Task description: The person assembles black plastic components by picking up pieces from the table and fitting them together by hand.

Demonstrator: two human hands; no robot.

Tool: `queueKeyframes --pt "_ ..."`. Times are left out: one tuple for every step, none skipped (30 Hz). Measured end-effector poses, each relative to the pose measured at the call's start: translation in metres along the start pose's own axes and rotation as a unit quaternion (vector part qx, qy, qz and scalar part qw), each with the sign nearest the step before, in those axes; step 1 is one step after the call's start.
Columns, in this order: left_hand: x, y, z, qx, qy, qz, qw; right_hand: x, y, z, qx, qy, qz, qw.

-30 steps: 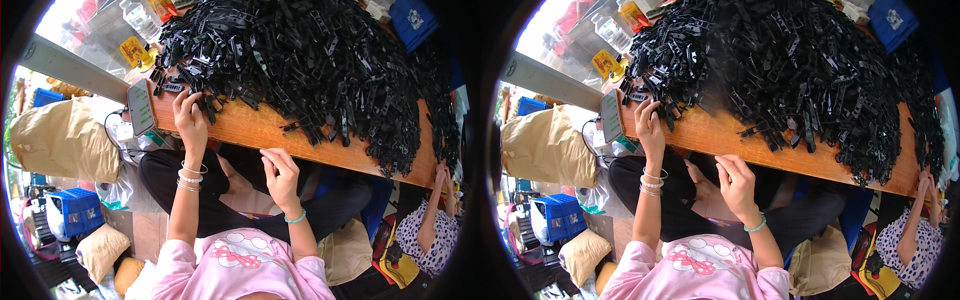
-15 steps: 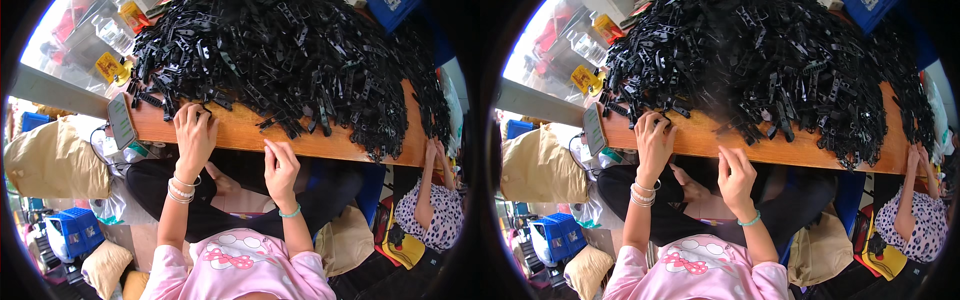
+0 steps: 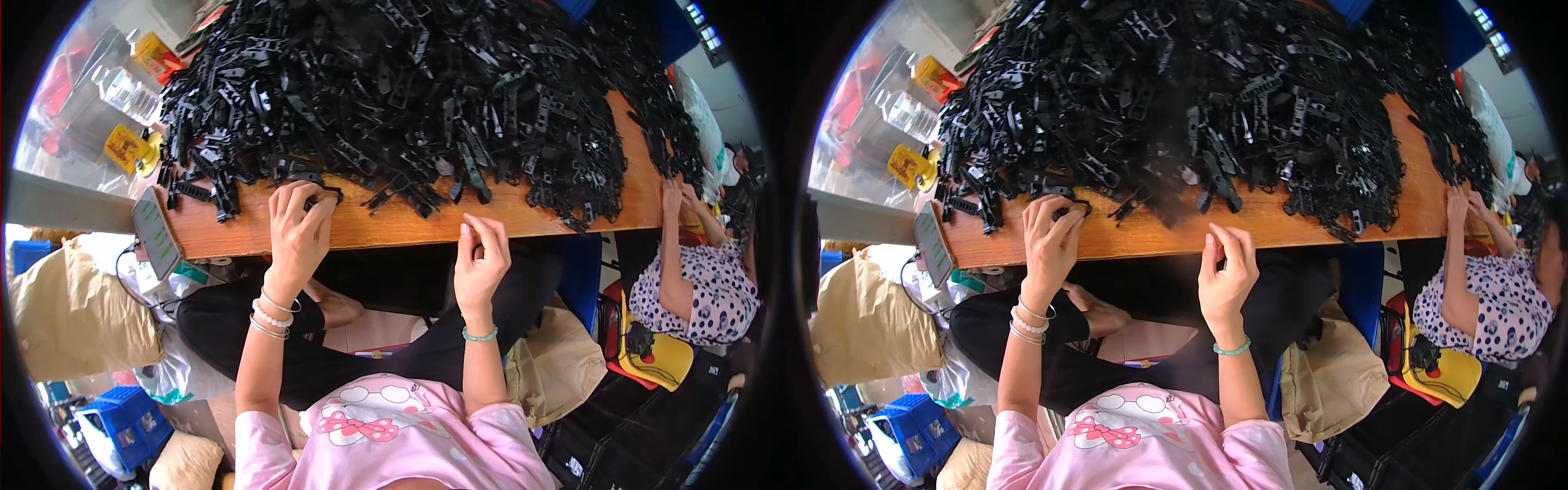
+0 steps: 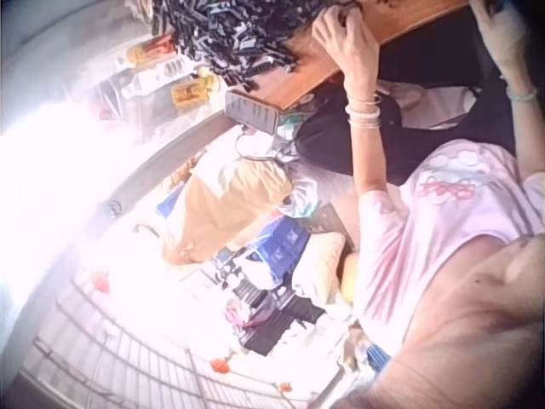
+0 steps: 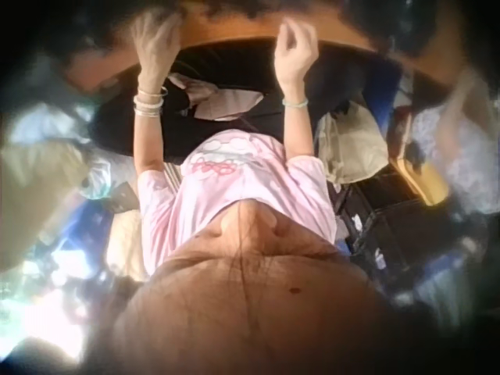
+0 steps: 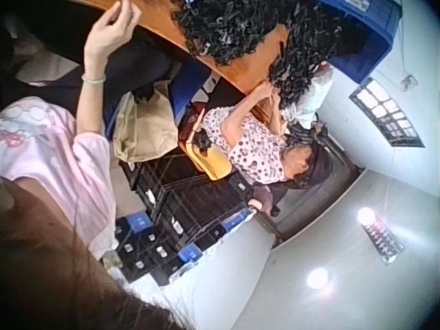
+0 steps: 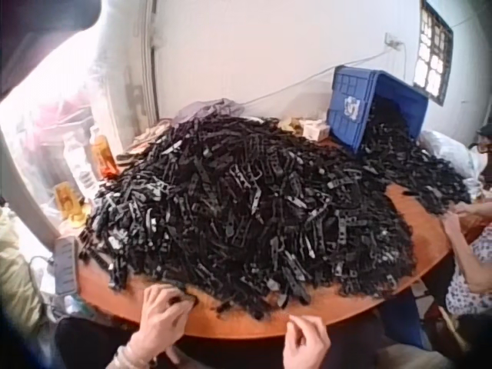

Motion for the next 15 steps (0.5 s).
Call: queueKeyframes --pt "-0.002 0.002 0.002 0.007 0.002 0.0 1.0 0.001 -0.001 0.003 -0.004 0.005 -0.008 1.0" --pt "-0.003 0.004 0.005 0.01 0.012 0.008 1.0 0.002 -0.004 0.003 -0.002 0.015 -0.01 1.0" --pt "-0.004 0.006 0.008 0.013 0.021 0.015 1.0 0.001 -0.007 0.006 0.002 0.019 -0.009 1.0" --pt "-0.006 0.009 0.01 0.007 0.028 0.016 0.999 -0.002 -0.011 0.01 0.005 0.008 0.004 1.0" --pt "-0.008 0.008 0.013 -0.001 0.029 0.011 1.0 0.0 -0.017 0.009 0.006 0.003 0.01 1.0" --pt "-0.012 0.008 0.015 -0.009 0.035 0.009 0.999 -0.004 -0.023 0.009 -0.002 0.018 0.018 1.0" --pt "-0.012 0.012 0.014 -0.006 0.034 0.009 0.999 -0.005 -0.027 0.011 0.008 0.02 0.031 0.999" --pt "-0.012 0.013 0.013 -0.005 0.034 0.017 0.999 -0.004 -0.029 0.014 0.006 0.021 0.03 0.999" --pt "-0.011 0.011 0.013 -0.004 0.035 0.025 0.999 -0.002 -0.029 0.017 0.003 0.022 0.029 0.999" --pt "-0.012 0.012 0.012 -0.005 0.032 0.019 0.999 -0.001 -0.028 0.02 -0.004 0.019 0.027 0.999" --pt "-0.012 0.012 0.013 -0.012 0.048 0.03 0.998 0.001 -0.027 0.021 -0.005 0.023 0.024 0.999" --pt "-0.011 0.011 0.015 -0.018 0.065 0.043 0.997 0.002 -0.027 0.021 -0.005 0.024 0.025 0.999" --pt "-0.01 0.011 0.015 -0.018 0.065 0.042 0.997 0.003 -0.027 0.02 -0.006 0.024 0.027 0.999" --pt "-0.009 0.009 0.014 0.009 0.063 0.058 0.996 0.004 -0.027 0.02 -0.005 0.023 0.029 0.999" --pt "-0.009 0.006 0.014 0.038 0.061 0.075 0.995 0.005 -0.028 0.02 -0.016 0.023 0.026 0.999"
Point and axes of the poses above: each hand's wrist, its own x-axis away from the middle knuckle, its own y-axis out of the palm, z = x × y, the point moved 5 cm from there along -x, towards the middle knuckle, and after that the axes turned 6 degrees about -x, right-handed, at the moved point
